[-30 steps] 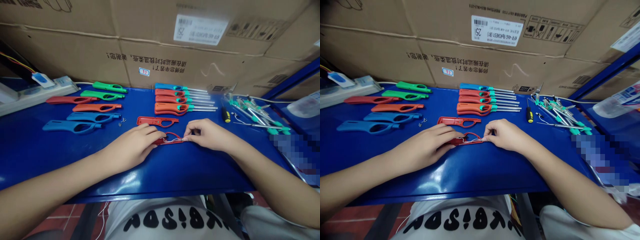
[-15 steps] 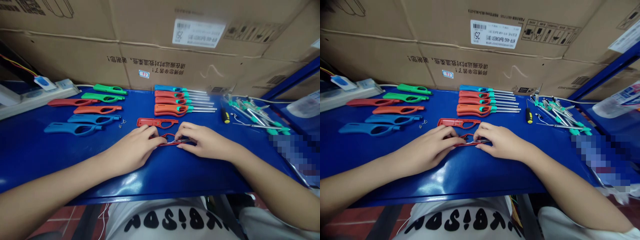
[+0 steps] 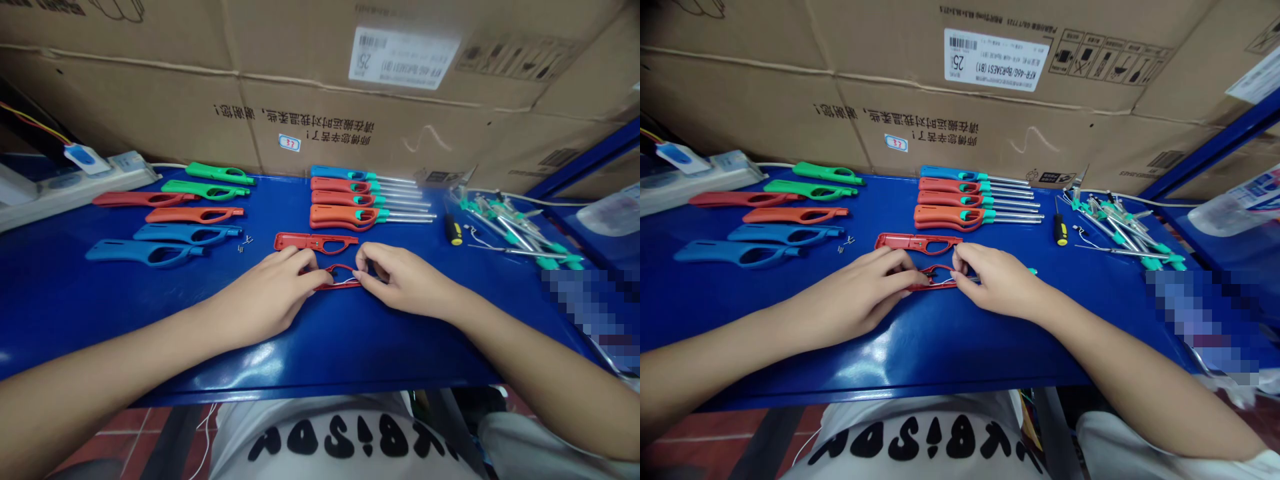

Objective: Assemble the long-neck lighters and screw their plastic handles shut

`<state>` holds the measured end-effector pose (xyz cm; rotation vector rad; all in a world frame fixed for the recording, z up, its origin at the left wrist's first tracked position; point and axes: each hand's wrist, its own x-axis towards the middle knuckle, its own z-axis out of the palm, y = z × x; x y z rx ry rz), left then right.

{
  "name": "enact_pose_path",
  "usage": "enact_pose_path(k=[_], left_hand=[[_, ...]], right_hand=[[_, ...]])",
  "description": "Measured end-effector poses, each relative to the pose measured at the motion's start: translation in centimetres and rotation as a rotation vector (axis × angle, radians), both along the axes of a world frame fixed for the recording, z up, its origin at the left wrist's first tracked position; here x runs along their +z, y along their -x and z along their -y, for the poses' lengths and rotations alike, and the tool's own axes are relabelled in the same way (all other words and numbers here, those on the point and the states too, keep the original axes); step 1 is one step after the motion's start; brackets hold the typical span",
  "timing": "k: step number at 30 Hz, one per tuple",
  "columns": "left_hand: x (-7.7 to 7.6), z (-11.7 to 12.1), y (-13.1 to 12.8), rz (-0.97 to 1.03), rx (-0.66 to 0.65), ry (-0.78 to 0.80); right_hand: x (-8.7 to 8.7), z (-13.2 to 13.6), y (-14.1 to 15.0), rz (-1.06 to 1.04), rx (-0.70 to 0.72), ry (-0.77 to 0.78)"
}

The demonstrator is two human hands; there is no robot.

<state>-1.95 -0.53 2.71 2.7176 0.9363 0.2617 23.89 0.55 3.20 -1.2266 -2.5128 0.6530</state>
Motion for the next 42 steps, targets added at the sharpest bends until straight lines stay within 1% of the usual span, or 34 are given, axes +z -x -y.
enact_pose_path(k=[8, 15, 20, 26, 32, 42], left_hand=[[0.04, 0.12, 0.00, -0.019, 0.005, -0.016], [-0.02, 0.17, -0.11, -0.011, 0.015, 0.003], [-0.21, 0.12, -0.20, -0.018, 0.012, -0.004], [-0.15, 0.15, -0.15, -0.001, 0.013, -0.011], [-0.19, 0.17, -0.14, 0.013, 0.010, -0.007], [-0.11, 0.17, -0.26, -0.003, 0.023, 0.011]], right_hand=[[-0.49, 0.16, 0.03, 0.034, 0.045, -0.059], [-0.28, 0.63, 0.44, 0.111, 0.031, -0.083], [-0.21, 0.67, 0.59, 0.154, 0.046, -0.084], [-0.28, 0.56, 0.50, 0.141, 0.057, -0.060], [-0.48, 0.49, 0.43, 0.083, 0.060, -0.045], [-0.58, 0.53, 0.50, 0.148, 0.115, -0.107]])
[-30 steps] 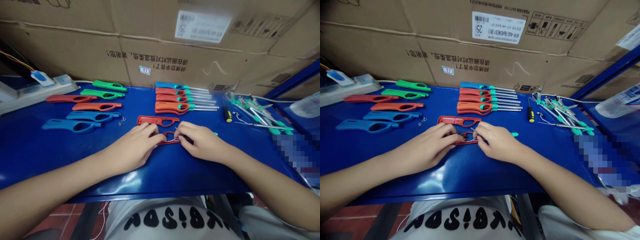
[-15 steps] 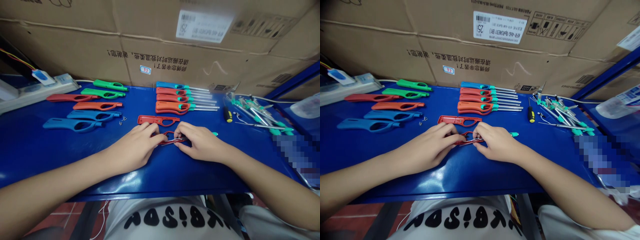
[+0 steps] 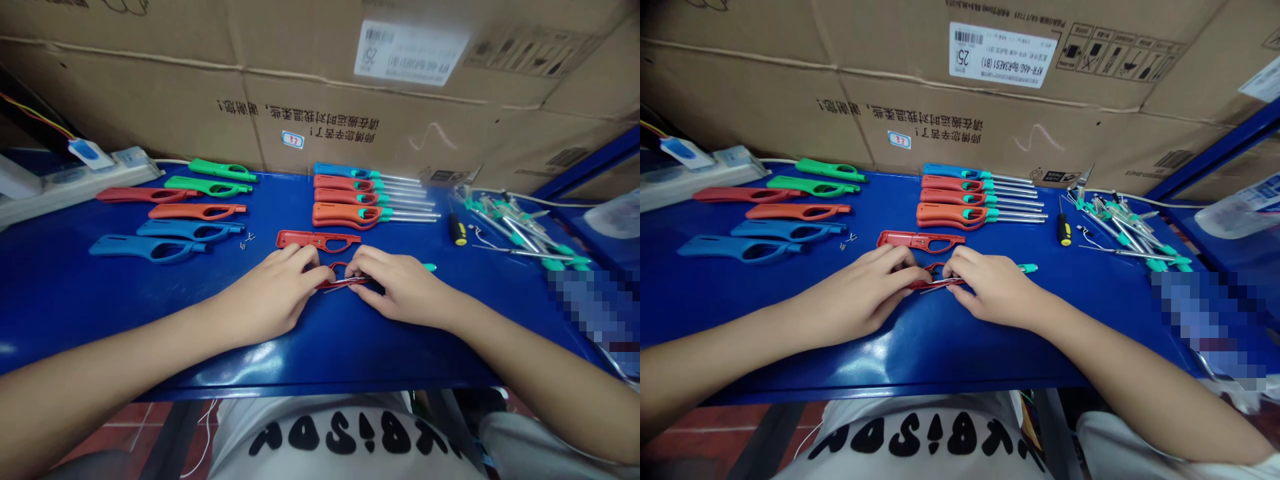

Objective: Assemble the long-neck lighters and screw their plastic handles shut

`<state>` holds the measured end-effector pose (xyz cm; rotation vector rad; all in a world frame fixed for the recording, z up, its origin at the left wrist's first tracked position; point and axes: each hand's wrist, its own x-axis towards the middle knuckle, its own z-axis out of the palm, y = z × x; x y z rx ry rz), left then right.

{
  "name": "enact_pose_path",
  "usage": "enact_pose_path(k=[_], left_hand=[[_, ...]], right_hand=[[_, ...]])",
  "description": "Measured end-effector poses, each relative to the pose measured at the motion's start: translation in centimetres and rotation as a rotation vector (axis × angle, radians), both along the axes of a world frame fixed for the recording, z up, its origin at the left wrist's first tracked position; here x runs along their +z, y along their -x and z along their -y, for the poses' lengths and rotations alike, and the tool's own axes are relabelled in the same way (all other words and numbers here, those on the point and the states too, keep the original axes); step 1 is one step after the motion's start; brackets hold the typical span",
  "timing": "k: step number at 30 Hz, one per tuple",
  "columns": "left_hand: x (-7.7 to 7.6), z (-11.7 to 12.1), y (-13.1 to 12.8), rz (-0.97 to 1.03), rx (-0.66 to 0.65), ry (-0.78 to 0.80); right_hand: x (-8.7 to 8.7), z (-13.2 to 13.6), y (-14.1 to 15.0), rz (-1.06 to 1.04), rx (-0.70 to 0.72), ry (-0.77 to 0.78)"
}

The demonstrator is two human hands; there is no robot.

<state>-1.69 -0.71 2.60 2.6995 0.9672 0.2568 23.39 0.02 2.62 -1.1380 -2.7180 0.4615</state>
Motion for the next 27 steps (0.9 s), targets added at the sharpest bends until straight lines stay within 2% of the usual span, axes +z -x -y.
enact_pose_path(k=[14, 17, 22, 27], left_hand=[[0.0, 0.0, -0.1, -0.025, 0.001, -0.009], [0.0, 0.0, 0.0, -0.025, -0.002, -0.007], [0.0, 0.1, 0.1, -0.029, -0.003, -0.012], [0.2, 0.0, 0.3, -0.038, -0.012, -0.020]], right_hand=[[0.0, 0.1, 0.2, -0.054, -0.028, 0.030], [0.1, 0.0, 0.0, -0.071, 0.005, 0.039], [-0.3, -0.3, -0.1, -0.009, 0.130, -0.090], [-0.9, -0.4, 0.1, -0.011, 0.097, -0.140]])
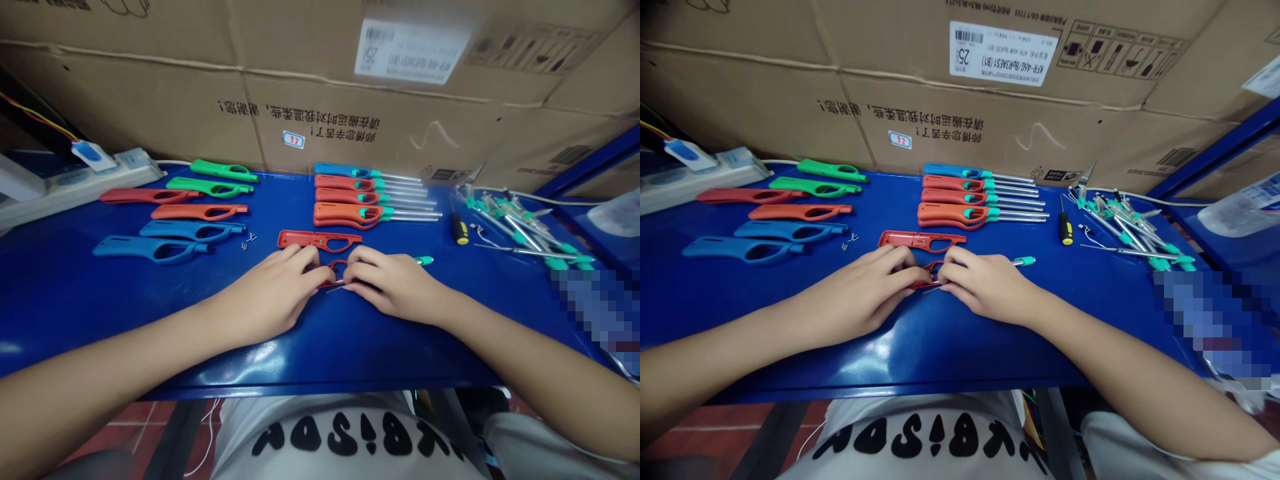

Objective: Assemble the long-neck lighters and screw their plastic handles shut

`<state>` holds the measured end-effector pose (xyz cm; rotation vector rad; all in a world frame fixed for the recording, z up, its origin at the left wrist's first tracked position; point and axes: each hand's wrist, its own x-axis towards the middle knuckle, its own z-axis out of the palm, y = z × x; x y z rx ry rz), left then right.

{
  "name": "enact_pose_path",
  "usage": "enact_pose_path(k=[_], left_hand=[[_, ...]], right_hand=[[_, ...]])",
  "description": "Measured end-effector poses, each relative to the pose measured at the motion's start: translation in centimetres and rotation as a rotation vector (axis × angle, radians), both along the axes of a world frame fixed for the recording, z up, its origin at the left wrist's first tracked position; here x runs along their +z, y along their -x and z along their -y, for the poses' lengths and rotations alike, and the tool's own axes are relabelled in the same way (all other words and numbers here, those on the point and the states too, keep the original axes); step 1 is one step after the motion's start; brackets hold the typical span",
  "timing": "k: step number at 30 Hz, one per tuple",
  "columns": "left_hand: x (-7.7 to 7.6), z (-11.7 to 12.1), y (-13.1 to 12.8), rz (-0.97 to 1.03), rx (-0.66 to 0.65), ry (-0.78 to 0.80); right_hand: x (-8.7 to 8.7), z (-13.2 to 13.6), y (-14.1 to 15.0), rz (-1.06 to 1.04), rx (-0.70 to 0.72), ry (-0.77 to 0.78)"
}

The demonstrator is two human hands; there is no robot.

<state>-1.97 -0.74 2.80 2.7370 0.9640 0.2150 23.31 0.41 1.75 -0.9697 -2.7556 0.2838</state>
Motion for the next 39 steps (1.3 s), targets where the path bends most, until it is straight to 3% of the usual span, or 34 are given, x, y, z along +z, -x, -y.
enact_pose_path(k=[5, 11, 14, 20, 25, 39], left_hand=[[0.0, -0.1, 0.1, -0.002, -0.017, -0.029], [0.1, 0.0, 0.4, -0.019, -0.041, -0.080], [0.2, 0.0, 0.5, -0.024, -0.048, -0.086], [0.2, -0.2, 0.5, -0.048, -0.043, -0.089], [0.0, -0.2, 0.7, -0.049, -0.045, -0.090], [0.0, -0.3, 0.5, -0.078, -0.101, -0.159]], right_hand=[[0.1, -0.2, 0.0, -0.105, -0.044, 0.089], [0.1, -0.4, -0.4, 0.024, 0.039, -0.002], [0.2, -0.6, -0.7, -0.033, 0.042, 0.053], [0.2, -0.8, -0.8, -0.254, -0.087, 0.209], [-0.1, -1.1, -0.8, -0.294, -0.056, 0.219], [0.0, -1.1, -0.3, -0.315, -0.154, 0.302]])
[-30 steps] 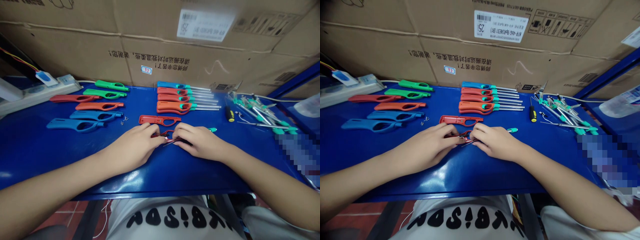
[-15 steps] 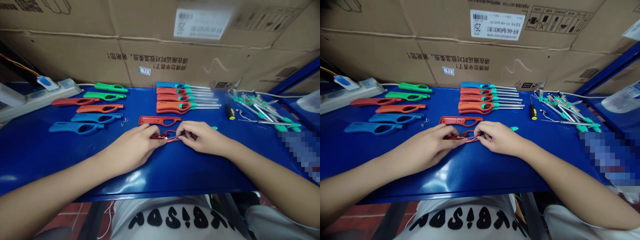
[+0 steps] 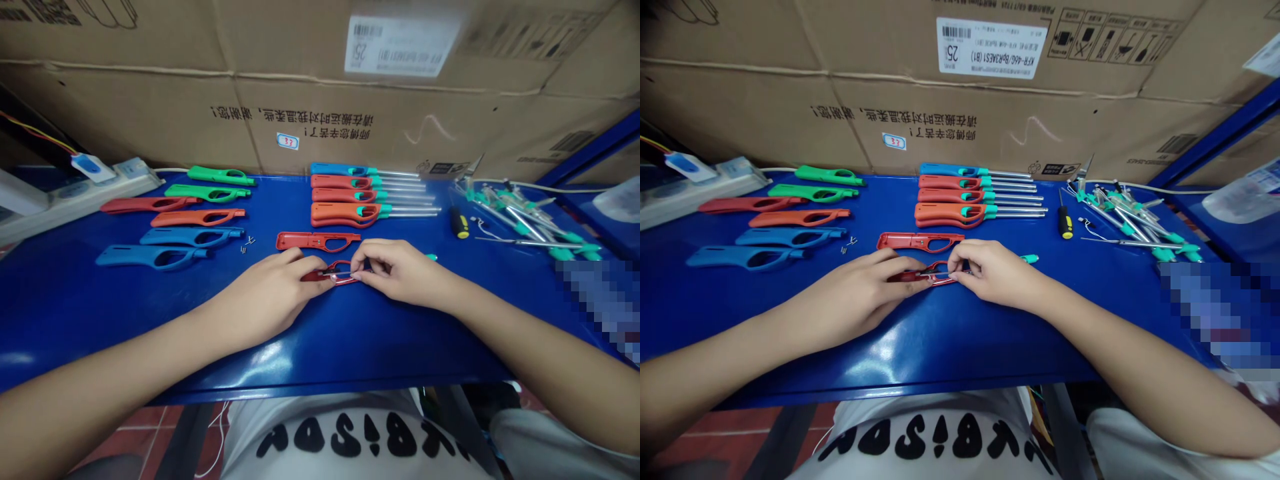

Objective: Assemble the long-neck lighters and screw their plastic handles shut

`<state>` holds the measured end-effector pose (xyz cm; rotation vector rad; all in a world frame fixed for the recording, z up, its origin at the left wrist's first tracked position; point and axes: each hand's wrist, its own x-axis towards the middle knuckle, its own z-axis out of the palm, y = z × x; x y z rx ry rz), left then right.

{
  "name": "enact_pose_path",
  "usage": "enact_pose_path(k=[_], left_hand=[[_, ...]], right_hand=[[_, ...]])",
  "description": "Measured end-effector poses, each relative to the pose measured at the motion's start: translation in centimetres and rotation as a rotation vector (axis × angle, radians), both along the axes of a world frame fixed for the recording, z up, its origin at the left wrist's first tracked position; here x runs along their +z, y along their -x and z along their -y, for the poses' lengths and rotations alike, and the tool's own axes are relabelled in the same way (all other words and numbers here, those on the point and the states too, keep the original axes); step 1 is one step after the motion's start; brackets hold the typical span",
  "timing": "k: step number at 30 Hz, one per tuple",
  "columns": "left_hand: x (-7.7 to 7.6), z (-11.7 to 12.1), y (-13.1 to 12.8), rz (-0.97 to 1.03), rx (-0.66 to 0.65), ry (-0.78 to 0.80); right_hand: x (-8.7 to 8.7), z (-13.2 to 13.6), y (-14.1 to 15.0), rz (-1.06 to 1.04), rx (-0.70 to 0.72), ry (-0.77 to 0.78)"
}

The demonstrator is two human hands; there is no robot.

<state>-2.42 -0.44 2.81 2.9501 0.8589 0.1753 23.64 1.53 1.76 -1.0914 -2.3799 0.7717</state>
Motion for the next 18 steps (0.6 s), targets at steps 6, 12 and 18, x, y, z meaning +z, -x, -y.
enact_pose_path(k=[6, 12, 18], left_hand=[[-0.15, 0.14, -0.18, 0.002, 0.011, 0.016], [-0.22, 0.06, -0.27, 0.041, 0.004, 0.026], [-0.26, 0.07, -0.33, 0.083, -0.007, 0.017]], right_hand=[[0.29, 0.15, -0.14, 0.024, 0.012, -0.013], [0.49, 0.00, -0.18, 0.025, 0.015, -0.003], [0.89, 0.12, -0.10, 0.020, -0.092, 0.162]])
